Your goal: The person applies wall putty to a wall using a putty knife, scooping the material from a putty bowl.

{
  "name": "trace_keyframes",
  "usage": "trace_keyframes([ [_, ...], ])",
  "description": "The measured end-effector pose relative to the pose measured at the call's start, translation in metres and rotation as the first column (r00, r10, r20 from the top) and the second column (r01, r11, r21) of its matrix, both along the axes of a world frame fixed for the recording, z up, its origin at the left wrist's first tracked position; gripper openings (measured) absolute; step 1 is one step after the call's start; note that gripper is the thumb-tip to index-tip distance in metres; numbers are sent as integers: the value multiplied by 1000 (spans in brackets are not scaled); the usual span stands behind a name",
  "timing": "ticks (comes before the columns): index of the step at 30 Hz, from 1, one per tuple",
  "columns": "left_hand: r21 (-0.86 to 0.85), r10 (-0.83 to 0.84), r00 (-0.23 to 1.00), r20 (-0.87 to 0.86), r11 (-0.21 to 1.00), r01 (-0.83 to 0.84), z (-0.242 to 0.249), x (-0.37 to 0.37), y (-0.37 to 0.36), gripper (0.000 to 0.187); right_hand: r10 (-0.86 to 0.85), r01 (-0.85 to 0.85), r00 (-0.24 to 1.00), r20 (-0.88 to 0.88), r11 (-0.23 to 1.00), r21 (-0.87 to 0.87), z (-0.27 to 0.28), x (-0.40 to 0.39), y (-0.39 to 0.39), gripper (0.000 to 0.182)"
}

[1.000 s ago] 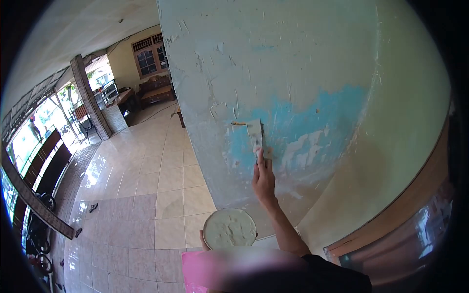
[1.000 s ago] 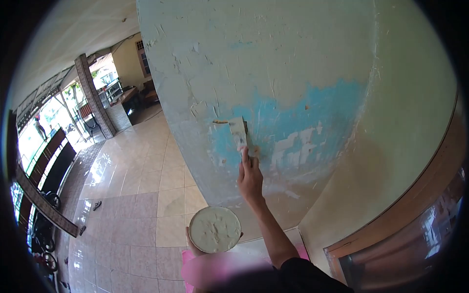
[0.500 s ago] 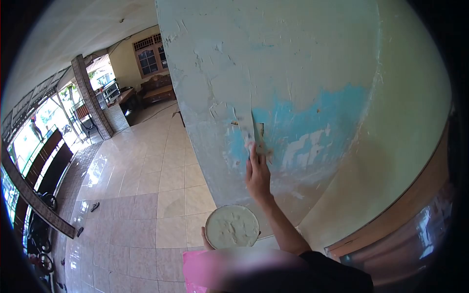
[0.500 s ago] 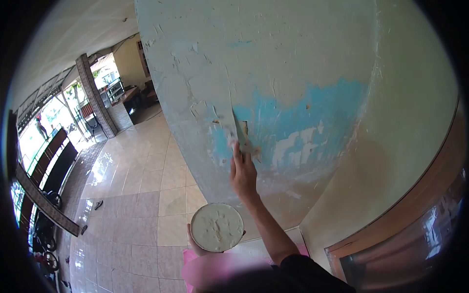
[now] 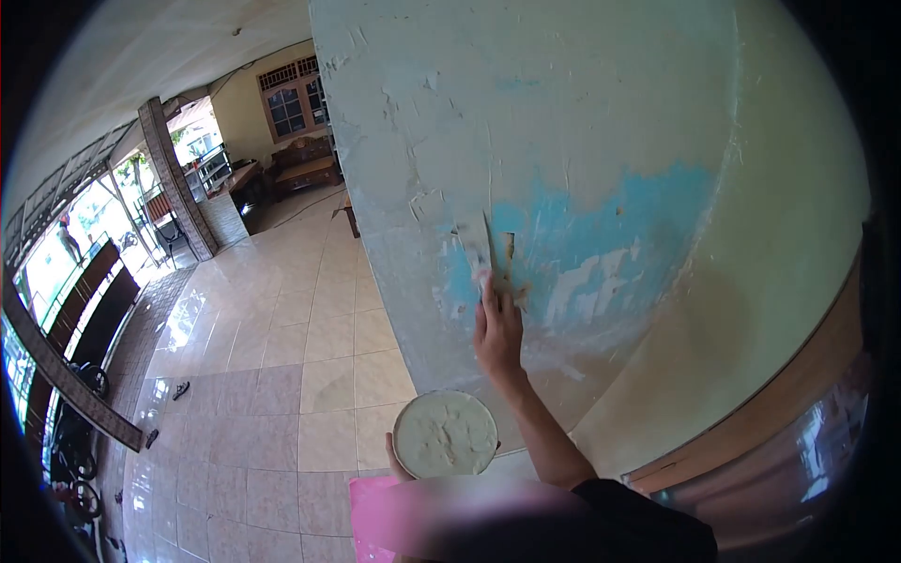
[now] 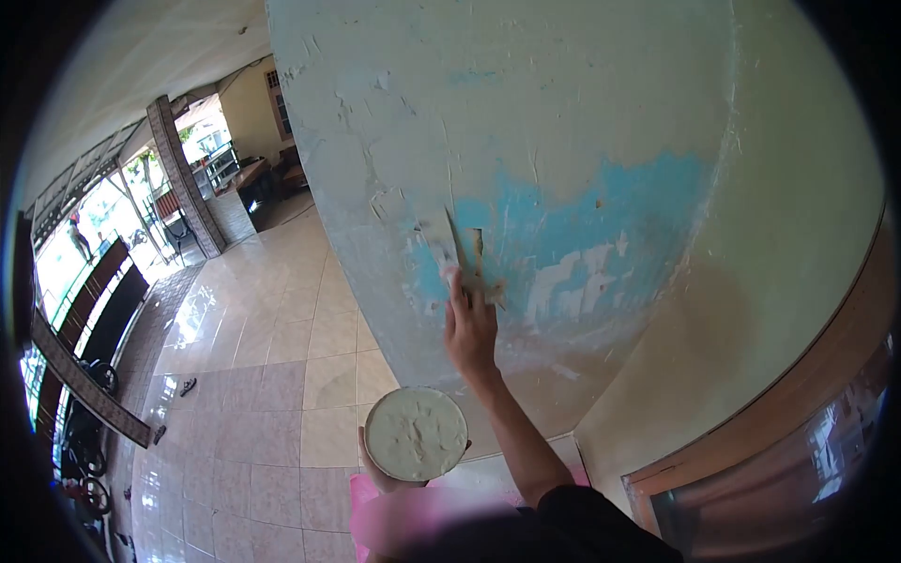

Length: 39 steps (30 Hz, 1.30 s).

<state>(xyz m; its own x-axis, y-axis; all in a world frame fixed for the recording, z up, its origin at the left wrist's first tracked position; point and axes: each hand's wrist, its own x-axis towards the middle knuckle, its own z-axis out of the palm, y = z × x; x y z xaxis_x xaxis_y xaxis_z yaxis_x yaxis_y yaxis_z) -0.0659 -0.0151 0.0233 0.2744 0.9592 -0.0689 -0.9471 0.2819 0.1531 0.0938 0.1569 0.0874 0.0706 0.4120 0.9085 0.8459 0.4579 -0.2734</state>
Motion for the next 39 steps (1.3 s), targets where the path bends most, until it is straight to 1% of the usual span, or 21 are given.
trace_keyframes([
  [1, 12, 11, 1000, -16, 1000, -11, -5, -1, 0, 81, 33, -35, 999, -27, 997, -76, -20, 3, -2, 57],
  [4, -50, 23, 997, 68, 999, -19, -9, -4, 1, 82, 122, -125, 992, -45, 990, -70, -37, 7, -17, 57],
  [5, -25, -5, 1000, -28, 1000, 5, -7, -4, 0, 79, 196, -197, 978, -63, 980, -5, -35, 9, -11, 57],
  [6, -27, -8, 1000, -29, 1000, 7, -6, -4, 1, 79, 194, -195, 979, -65, 981, -6, -20, 7, -9, 57],
  [8, -32, -8, 999, -31, 999, 7, -3, -3, 0, 79, 194, -192, 981, -9, 975, 112, 20, -2, -6, 58],
  [11, -74, -12, 999, -51, 997, 8, 3, -1, -2, 79, 136, -138, 990, 26, 984, 109, 62, -18, 1, 58],
  [12, -75, -14, 999, -52, 997, 10, 1, -2, -3, 79, 134, -136, 991, 25, 985, 108, 61, -22, -1, 58],
  [14, -88, 18, 1000, -14, 996, -20, -8, -4, 0, 81, 13, -15, 999, 47, 999, 46, 50, -28, -1, 57],
  [16, -64, 18, 1000, -11, 998, -19, -10, -4, 1, 81, 8, -9, 998, 58, 1000, 21, 16, -24, -5, 56],
  [18, -54, 18, 1000, -7, 998, -18, -13, -4, -1, 81, 59, -56, 998, 18, 991, -125, -14, -18, -14, 58],
  [19, -57, 26, 1000, -1, 998, -26, -15, -5, -1, 81, 127, -127, 992, 0, 990, -59, -22, -15, -15, 59],
  [20, -58, 32, 999, 5, 998, -32, -16, -4, 1, 81, 130, -130, 991, 2, 990, -59, -27, -12, -11, 59],
  [21, -58, 34, 999, 7, 998, -33, -15, -4, 1, 81, 153, -153, 988, -1, 988, 5, -22, -11, -9, 60],
  [25, -42, 15, 999, -40, 999, -17, -12, -4, 0, 80, 159, -166, 986, 54, 971, 172, 43, -18, 0, 62],
  [26, -47, 17, 999, -44, 999, -19, -12, -4, 0, 80, 159, -166, 986, 52, 971, 171, 49, -21, 2, 62],
  [28, -27, 20, 998, -55, 999, -22, -6, -2, -3, 81, 17, -19, 995, 94, 1000, 17, 57, -25, 8, 61],
  [30, -4, 28, 998, -62, 1000, -28, -7, -3, -1, 81, 43, -44, 994, 96, 999, 14, 35, -25, 3, 58],
  [32, -37, 47, 998, -52, 998, -48, -17, -4, 0, 81, 20, -8, 996, 89, 992, -129, 0, -21, -4, 57],
  [34, -46, 43, 999, -33, 998, -45, -15, -4, -3, 81, 71, -62, 996, 53, 986, -156, -25, -16, -9, 56],
  [37, -48, 39, 999, -16, 998, -39, -18, -5, -2, 81, 209, -209, 978, -15, 978, 18, -22, -12, -6, 57],
  [39, -51, 37, 999, -18, 998, -37, -18, -5, -2, 81, 175, -176, 984, 18, 983, 54, 16, -18, 0, 57],
])
